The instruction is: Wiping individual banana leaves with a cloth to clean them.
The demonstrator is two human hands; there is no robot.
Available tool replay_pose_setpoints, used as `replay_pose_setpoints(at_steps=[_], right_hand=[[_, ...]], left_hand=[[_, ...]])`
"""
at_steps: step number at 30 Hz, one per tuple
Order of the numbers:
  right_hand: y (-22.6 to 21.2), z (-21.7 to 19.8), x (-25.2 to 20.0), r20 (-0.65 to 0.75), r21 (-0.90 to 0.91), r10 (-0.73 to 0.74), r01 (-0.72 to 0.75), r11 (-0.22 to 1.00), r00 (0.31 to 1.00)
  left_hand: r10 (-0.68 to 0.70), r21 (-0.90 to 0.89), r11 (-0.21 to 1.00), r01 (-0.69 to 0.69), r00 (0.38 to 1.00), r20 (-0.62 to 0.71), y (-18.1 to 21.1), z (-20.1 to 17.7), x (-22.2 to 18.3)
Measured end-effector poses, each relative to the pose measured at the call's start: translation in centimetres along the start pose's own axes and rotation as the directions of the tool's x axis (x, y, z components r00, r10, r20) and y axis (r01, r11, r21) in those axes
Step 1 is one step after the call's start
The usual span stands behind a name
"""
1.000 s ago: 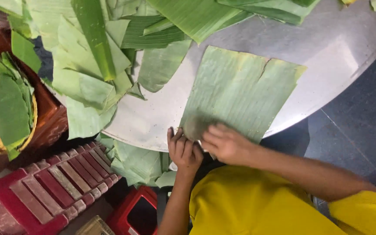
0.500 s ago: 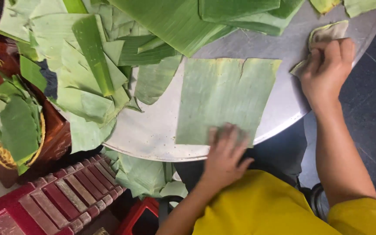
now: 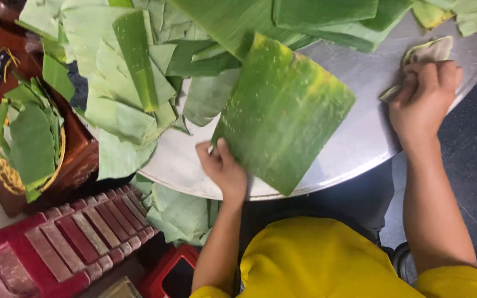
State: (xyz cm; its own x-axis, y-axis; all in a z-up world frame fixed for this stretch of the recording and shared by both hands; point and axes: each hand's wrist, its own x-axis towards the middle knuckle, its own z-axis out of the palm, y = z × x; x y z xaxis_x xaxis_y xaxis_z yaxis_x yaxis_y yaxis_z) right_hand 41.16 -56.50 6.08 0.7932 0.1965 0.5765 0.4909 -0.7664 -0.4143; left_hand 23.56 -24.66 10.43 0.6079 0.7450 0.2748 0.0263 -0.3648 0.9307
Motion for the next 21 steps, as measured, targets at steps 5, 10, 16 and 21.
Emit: replay_pose_setpoints(at_steps=[5, 10, 16, 21], right_hand=[[-1.1, -0.7, -1.0, -0.04, 0.052, 0.004, -0.002, 0.999, 0.999], [-16.7, 4.7, -9.9, 0.282, 0.755, -0.066, -0.179, 0.631, 0.957], [-6.6, 14.2, -11.3, 0.354, 0.274, -0.425, 0.343, 0.899, 0.833], [-5.1, 10.3, -1.3, 0.317, 0.056, -0.306, 0.304, 0.951, 0.898]], left_hand=[[0.133, 0.352, 0.921, -0.169, 0.983, 0.124, -2.3, -1.0, -2.5], [0.657, 0.186, 0.65, -0.737, 0.668, 0.349, -5.8, -3.0, -9.4], [0.698, 0.208, 0.629, -0.749, 0.662, 0.274, -6.0, -2.6, -9.2], [0.752, 0.164, 0.604, -0.78, 0.626, 0.206, -5.8, -2.3, -8.5]])
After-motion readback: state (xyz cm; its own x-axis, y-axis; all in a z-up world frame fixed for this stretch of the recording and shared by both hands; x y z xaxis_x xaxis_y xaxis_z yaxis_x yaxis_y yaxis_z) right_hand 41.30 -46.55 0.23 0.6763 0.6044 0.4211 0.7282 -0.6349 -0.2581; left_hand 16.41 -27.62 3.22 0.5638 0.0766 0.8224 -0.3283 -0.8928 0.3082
